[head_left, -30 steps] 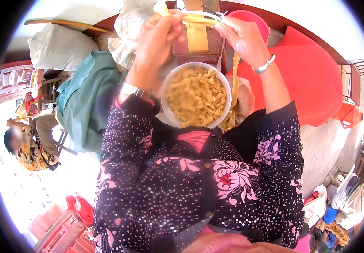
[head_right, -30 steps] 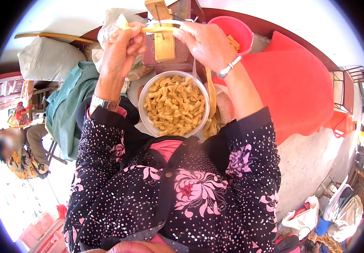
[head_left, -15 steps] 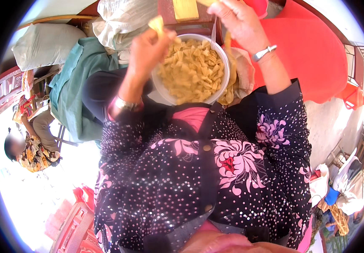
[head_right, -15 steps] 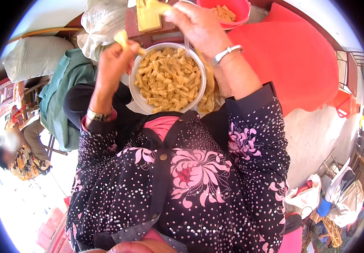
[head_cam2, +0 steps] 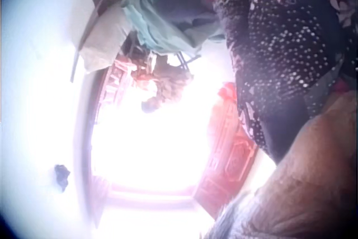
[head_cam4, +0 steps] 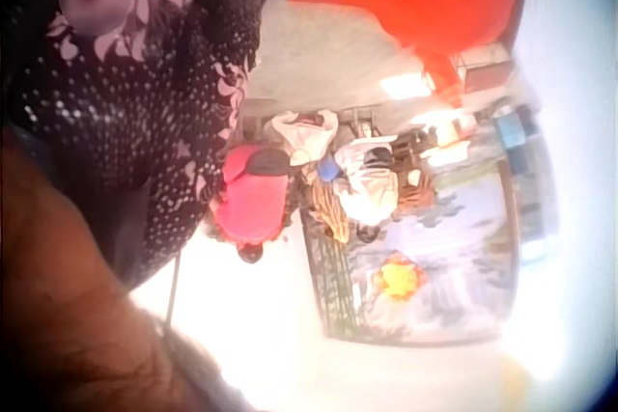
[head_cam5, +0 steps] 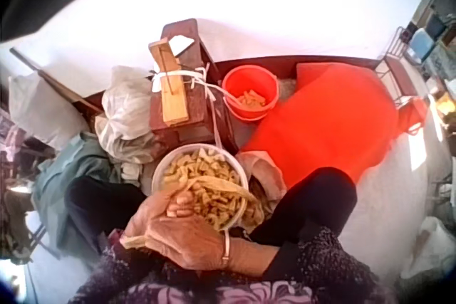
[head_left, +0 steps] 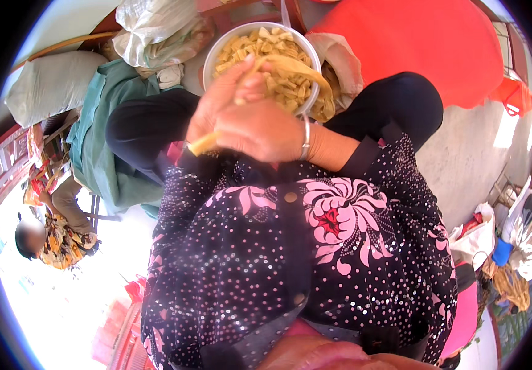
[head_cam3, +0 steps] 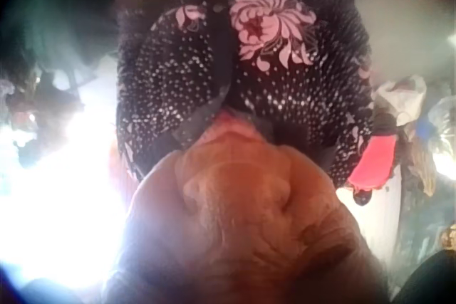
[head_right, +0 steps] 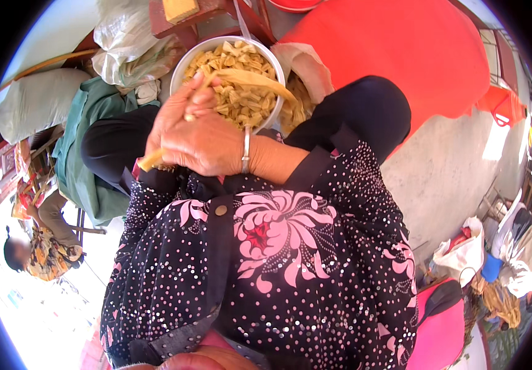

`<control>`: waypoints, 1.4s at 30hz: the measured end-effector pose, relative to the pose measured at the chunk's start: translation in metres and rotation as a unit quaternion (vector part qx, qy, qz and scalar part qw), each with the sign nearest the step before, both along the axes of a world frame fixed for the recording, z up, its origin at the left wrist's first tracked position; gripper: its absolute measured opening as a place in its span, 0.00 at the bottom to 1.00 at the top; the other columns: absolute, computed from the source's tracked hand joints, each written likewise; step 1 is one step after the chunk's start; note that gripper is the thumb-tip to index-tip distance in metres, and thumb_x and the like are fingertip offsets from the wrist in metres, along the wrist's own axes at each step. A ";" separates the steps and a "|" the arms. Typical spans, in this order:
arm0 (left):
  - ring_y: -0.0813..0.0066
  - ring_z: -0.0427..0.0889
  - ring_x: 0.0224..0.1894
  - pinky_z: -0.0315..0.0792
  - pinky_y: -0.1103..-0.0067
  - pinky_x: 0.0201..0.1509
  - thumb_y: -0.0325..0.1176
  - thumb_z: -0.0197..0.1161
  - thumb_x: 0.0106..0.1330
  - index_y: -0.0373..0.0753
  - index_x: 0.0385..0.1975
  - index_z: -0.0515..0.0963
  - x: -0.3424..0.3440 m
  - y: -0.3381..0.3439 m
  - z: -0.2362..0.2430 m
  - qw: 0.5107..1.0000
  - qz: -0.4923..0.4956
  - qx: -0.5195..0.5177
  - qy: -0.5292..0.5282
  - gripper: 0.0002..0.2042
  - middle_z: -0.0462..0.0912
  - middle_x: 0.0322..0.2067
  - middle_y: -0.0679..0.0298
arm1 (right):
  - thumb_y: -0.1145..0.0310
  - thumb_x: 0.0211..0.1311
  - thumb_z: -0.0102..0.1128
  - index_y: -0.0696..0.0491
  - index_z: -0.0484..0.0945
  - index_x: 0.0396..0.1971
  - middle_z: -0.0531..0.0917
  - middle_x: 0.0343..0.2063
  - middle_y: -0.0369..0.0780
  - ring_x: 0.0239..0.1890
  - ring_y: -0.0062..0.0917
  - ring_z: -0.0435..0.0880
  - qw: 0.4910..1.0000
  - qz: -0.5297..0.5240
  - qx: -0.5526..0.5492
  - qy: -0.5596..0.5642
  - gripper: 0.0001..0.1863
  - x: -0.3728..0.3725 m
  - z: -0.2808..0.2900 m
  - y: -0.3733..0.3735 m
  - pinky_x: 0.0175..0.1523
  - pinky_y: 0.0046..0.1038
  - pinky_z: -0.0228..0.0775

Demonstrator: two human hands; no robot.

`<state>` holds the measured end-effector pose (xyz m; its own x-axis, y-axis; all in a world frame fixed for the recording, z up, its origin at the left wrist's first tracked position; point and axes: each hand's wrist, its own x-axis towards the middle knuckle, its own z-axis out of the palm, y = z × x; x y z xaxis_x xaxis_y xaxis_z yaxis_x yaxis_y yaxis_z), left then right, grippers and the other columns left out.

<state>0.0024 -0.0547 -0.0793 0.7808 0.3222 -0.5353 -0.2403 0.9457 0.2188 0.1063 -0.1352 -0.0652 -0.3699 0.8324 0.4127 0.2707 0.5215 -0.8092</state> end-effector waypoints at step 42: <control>0.79 0.76 0.41 0.70 0.79 0.49 0.36 0.57 0.66 0.37 0.45 0.75 -0.003 -0.010 0.002 0.954 0.071 0.285 0.065 0.13 0.78 0.39 0.66 | 0.57 0.66 0.50 0.56 0.71 0.32 0.73 0.20 0.33 0.21 0.13 0.73 0.942 -0.130 -0.275 0.138 0.16 0.061 -0.004 0.007 0.27 0.18 0.66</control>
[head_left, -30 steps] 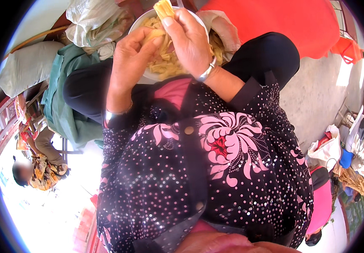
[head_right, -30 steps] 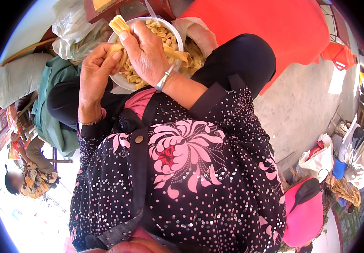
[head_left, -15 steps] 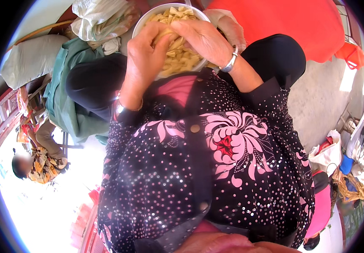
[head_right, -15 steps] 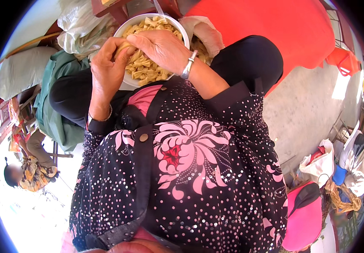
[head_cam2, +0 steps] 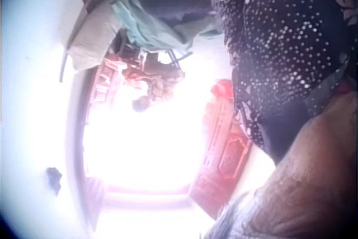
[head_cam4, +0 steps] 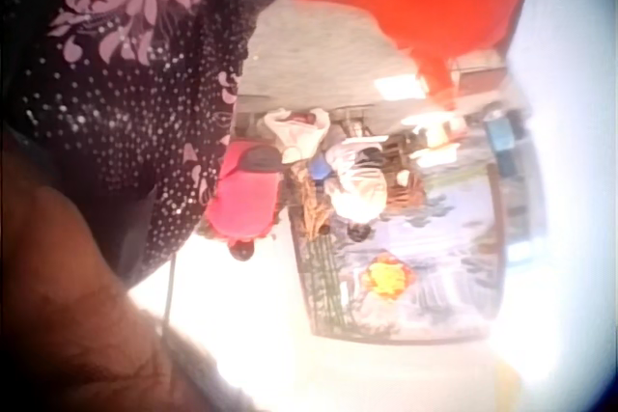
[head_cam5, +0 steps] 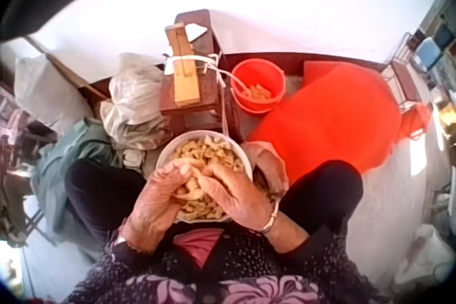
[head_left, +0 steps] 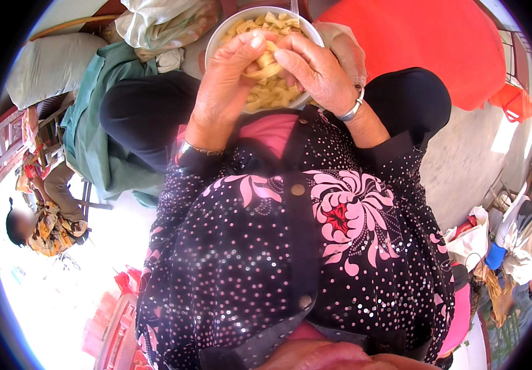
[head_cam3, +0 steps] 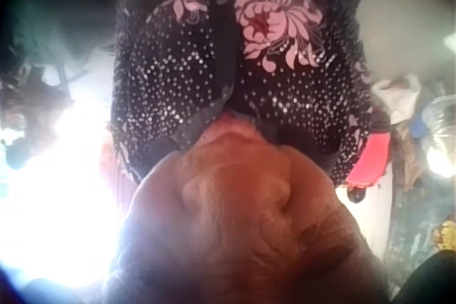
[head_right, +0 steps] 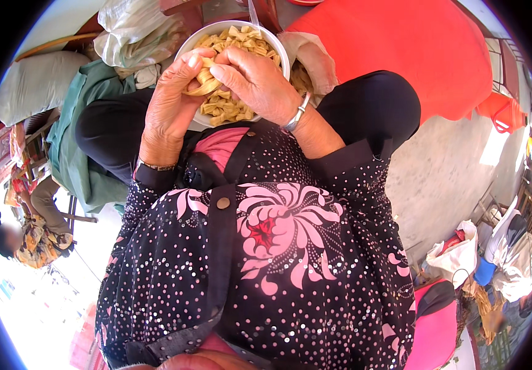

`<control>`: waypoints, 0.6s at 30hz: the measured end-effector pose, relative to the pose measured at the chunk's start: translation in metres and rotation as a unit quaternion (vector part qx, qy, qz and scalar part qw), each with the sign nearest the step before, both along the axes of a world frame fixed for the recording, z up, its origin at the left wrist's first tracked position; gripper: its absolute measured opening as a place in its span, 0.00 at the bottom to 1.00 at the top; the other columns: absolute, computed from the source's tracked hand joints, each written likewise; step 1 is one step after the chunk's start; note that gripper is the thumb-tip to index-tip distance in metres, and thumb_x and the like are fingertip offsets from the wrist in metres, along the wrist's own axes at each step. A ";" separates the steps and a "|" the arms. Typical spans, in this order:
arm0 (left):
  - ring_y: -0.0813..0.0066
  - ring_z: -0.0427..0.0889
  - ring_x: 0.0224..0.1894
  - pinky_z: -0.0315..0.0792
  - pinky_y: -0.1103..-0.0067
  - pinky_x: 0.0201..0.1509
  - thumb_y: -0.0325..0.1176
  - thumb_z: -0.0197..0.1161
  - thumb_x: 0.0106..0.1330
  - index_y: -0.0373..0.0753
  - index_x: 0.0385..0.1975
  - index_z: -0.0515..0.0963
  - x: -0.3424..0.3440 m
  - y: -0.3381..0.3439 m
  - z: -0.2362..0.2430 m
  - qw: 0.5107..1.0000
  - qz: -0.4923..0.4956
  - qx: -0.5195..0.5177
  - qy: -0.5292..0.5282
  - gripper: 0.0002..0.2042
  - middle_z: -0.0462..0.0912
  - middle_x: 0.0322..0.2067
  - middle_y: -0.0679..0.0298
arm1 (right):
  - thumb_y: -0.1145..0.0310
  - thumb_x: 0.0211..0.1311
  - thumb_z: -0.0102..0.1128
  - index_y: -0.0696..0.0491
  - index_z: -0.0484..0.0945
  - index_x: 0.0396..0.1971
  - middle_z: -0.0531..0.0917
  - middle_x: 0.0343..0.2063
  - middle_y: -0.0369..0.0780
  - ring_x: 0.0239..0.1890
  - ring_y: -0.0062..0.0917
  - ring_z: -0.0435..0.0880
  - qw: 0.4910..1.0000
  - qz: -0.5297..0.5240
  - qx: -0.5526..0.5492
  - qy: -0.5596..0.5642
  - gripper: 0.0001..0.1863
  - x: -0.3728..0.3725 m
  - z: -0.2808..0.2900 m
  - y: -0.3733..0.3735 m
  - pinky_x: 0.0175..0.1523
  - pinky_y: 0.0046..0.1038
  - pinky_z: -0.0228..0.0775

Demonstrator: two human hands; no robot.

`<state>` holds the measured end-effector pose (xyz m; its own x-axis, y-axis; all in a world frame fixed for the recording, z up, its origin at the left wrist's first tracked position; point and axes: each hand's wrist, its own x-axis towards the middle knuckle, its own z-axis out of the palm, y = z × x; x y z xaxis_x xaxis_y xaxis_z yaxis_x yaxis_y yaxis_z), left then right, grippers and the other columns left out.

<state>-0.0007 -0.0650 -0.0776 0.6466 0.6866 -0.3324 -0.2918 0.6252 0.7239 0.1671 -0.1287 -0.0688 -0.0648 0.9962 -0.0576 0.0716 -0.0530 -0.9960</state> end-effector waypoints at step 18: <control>0.80 0.73 0.45 0.65 0.83 0.52 0.24 0.48 0.63 0.31 0.54 0.69 0.007 -0.004 0.020 0.903 -0.053 0.400 0.150 0.19 0.78 0.38 0.65 | 0.54 0.68 0.47 0.55 0.75 0.38 0.75 0.18 0.30 0.17 0.10 0.73 0.980 -0.066 -0.090 0.162 0.18 0.000 -0.017 -0.011 0.20 0.12 0.61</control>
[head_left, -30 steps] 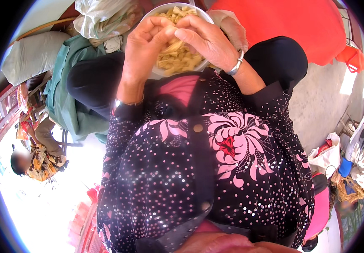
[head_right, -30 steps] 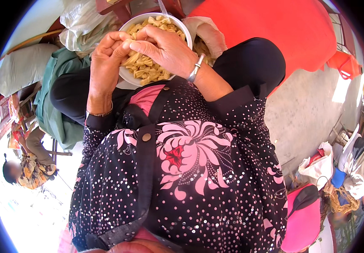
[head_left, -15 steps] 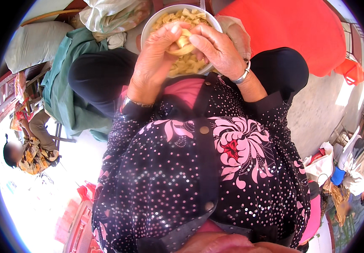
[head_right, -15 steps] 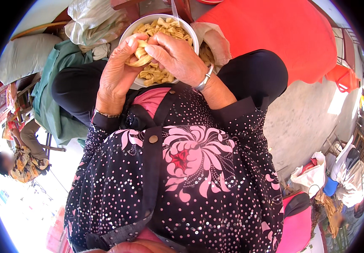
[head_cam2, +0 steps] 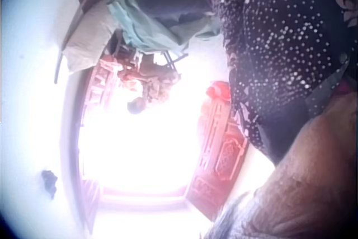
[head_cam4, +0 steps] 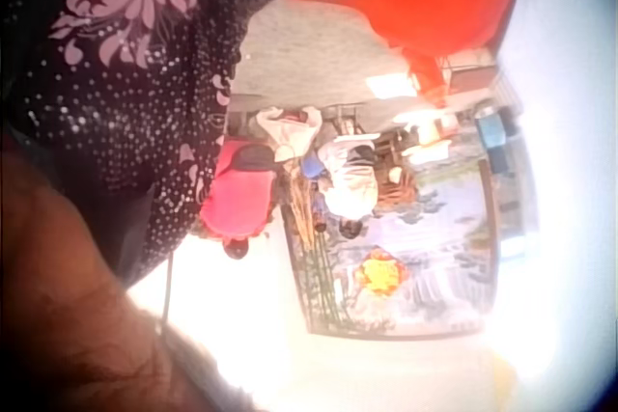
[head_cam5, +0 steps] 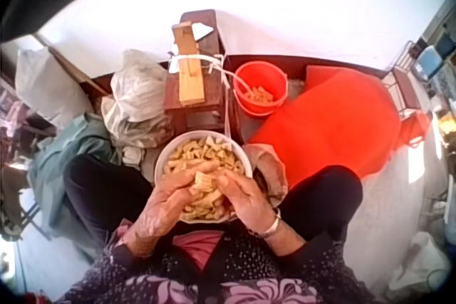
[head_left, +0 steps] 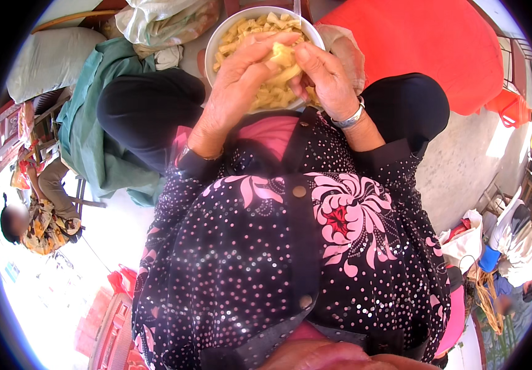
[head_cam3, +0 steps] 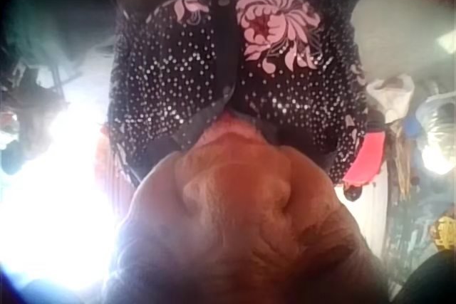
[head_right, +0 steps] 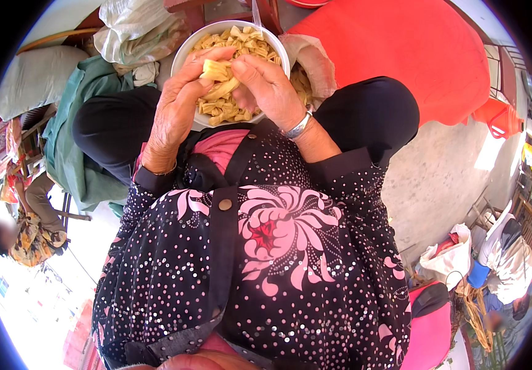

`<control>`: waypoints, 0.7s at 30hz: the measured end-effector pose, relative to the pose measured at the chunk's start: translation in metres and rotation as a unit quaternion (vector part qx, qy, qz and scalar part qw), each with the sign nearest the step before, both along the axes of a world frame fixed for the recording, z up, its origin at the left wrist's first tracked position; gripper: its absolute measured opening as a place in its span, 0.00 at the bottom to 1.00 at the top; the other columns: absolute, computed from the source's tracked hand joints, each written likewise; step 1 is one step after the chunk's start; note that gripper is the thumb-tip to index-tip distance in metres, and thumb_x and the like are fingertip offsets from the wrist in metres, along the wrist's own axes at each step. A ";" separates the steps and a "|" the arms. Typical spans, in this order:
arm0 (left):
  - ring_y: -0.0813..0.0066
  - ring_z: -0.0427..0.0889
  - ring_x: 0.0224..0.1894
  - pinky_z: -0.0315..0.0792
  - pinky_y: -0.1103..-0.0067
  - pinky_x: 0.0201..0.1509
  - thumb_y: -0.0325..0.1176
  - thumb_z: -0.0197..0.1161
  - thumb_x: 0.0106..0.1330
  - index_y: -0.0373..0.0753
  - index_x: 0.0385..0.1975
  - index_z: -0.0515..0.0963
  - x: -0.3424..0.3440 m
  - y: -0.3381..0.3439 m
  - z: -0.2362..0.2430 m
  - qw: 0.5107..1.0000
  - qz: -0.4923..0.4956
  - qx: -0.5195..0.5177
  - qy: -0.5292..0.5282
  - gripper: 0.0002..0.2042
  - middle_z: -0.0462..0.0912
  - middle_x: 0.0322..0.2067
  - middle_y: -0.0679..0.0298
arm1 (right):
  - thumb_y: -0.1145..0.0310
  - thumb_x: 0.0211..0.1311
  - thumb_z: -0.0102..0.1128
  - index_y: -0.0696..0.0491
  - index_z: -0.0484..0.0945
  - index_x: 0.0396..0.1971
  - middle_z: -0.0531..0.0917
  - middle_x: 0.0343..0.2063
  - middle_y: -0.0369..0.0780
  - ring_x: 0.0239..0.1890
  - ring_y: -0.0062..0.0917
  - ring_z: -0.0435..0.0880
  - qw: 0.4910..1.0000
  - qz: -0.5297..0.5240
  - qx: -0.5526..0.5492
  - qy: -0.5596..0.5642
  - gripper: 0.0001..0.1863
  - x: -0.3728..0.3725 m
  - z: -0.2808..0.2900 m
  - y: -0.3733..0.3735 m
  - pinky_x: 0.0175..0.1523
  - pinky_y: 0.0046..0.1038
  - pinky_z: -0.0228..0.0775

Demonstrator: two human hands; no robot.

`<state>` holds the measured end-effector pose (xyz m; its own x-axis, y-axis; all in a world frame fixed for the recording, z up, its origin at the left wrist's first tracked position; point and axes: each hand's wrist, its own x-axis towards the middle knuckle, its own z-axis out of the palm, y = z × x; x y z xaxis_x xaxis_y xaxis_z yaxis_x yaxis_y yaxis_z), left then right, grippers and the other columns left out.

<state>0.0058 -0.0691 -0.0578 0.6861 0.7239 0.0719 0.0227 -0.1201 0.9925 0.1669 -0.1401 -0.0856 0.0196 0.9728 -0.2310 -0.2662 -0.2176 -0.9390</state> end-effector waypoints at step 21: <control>0.74 0.73 0.34 0.75 0.72 0.45 0.47 0.40 0.72 0.30 0.52 0.67 -0.001 -0.002 -0.024 0.775 -0.039 -0.563 -0.286 0.23 0.72 0.42 0.57 | 0.62 0.62 0.58 0.58 0.79 0.28 0.77 0.21 0.31 0.24 0.09 0.69 0.979 -0.010 0.070 -0.192 0.13 0.011 -0.004 -0.004 0.29 0.16 0.62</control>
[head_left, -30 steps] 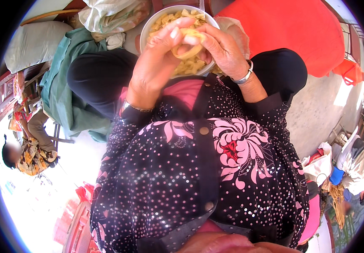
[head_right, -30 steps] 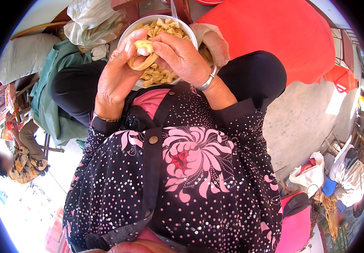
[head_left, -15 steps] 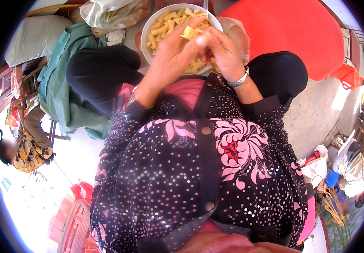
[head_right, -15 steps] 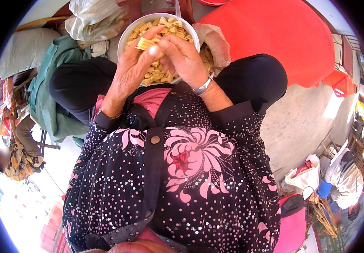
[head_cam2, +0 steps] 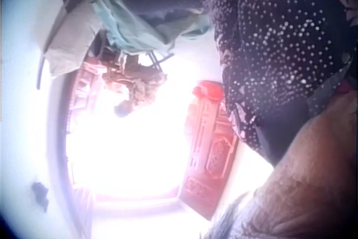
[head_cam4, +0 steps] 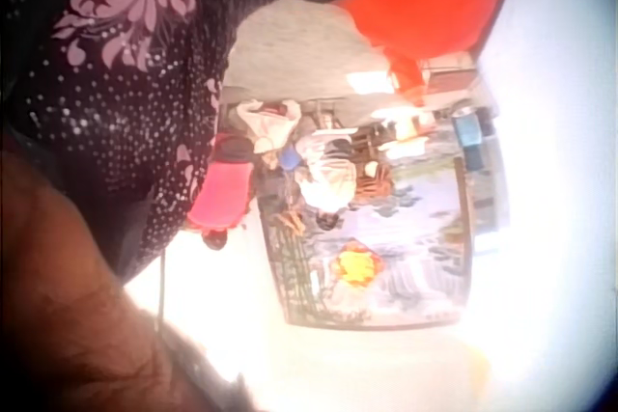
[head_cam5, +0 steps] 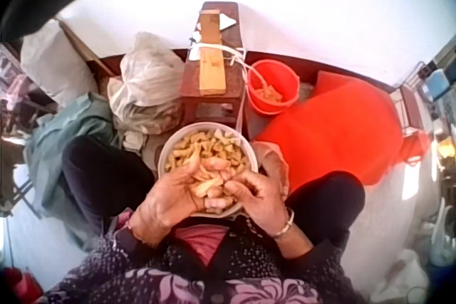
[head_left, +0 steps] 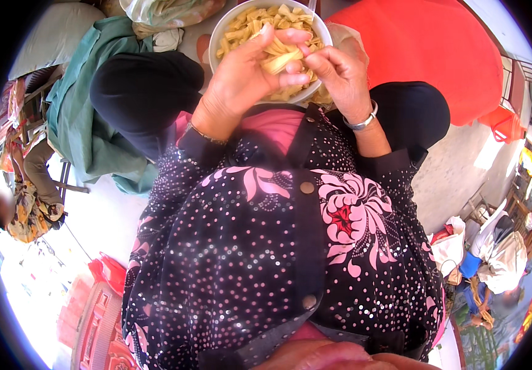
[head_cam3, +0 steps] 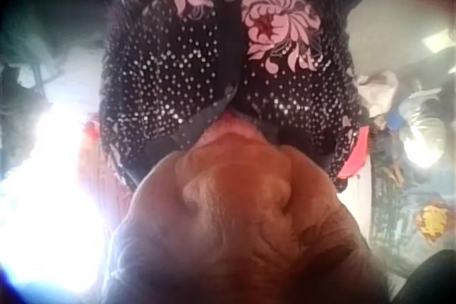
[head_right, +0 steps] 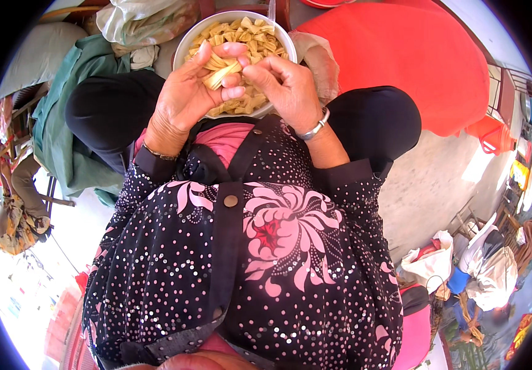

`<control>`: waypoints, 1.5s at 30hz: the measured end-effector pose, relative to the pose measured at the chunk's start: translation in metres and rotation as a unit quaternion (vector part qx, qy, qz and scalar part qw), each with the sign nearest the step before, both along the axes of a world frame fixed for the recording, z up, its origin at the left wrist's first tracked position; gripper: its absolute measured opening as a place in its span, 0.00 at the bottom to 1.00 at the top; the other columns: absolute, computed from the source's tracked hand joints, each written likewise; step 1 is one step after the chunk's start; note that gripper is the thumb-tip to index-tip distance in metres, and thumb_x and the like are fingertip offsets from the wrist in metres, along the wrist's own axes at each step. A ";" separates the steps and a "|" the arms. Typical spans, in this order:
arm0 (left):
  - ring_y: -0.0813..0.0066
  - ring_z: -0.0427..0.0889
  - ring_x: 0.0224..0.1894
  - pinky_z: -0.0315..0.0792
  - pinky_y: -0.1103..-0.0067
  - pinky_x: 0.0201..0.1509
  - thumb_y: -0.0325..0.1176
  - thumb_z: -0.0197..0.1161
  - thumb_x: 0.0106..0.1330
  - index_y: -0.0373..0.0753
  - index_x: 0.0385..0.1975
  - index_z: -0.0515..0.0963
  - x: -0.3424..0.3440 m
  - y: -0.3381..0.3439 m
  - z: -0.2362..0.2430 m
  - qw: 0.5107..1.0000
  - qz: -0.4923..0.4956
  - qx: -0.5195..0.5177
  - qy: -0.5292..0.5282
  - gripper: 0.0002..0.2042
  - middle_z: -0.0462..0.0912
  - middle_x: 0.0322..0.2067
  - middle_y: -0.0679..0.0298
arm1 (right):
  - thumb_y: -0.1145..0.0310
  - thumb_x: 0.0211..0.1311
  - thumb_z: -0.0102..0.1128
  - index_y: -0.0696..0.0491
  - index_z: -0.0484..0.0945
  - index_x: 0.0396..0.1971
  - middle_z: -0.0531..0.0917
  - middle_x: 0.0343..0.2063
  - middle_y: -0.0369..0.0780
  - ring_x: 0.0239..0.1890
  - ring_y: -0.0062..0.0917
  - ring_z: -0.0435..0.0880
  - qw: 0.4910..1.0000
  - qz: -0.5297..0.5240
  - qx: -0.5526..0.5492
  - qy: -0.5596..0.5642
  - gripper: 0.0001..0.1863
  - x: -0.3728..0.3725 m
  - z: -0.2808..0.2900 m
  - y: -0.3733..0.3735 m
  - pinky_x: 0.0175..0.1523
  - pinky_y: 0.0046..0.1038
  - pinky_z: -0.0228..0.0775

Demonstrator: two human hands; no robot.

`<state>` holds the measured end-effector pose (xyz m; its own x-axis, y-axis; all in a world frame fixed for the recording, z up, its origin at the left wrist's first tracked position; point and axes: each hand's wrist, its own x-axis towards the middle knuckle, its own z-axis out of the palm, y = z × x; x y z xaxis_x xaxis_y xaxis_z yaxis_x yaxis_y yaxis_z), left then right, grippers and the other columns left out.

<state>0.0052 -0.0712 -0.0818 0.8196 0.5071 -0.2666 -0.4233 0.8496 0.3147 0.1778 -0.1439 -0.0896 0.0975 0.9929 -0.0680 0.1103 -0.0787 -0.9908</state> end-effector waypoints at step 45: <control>0.91 0.53 0.12 0.55 0.90 0.17 0.34 0.53 0.66 0.34 0.37 0.76 -0.006 0.007 -0.007 0.949 0.033 0.181 0.254 0.10 0.64 0.16 0.74 | 0.60 0.65 0.51 0.59 0.75 0.32 0.75 0.18 0.38 0.21 0.17 0.73 0.985 0.080 -0.149 -0.021 0.15 -0.008 0.014 -0.008 0.28 0.21 0.65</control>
<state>-0.0004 -0.0637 -0.0887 0.5941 0.6874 -0.4178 -0.1875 0.6234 0.7591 0.1702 -0.1517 -0.0756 -0.0492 0.9327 -0.3574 0.1854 -0.3430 -0.9208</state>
